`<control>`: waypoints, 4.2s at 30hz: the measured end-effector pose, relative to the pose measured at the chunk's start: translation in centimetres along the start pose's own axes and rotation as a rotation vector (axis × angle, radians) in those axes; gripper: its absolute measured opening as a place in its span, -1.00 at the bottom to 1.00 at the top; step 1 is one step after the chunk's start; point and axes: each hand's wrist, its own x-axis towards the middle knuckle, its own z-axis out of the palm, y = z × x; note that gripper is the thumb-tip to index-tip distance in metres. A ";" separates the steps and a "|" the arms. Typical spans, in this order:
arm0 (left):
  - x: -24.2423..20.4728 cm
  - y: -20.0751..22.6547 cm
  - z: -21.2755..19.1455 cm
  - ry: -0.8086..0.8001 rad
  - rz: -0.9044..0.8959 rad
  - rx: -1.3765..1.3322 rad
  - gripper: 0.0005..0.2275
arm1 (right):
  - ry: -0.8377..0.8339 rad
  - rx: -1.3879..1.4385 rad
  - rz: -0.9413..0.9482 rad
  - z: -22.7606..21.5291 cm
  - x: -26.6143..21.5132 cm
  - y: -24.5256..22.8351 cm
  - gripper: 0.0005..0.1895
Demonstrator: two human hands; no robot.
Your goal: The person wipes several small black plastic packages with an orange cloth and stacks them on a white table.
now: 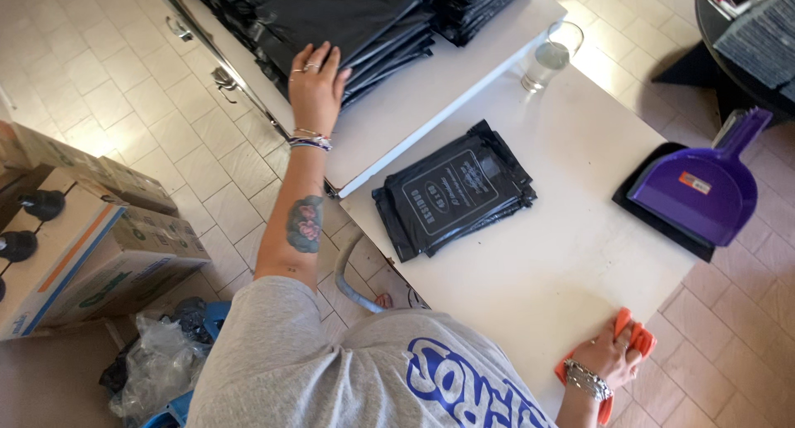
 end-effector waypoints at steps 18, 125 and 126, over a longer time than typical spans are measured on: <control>-2.9 4.7 -2.0 -0.138 -0.274 0.128 -0.61 | 0.053 -0.006 -0.050 -0.4 -1.1 -0.3 -0.15; -20.4 37.9 -1.0 -1.409 0.691 -0.322 0.23 | 0.294 0.084 -0.554 -1.6 -6.1 -11.0 -0.30; -20.1 37.9 -1.2 -1.407 0.696 -0.305 0.22 | 0.335 0.088 -0.548 -1.2 -5.9 -10.8 -0.35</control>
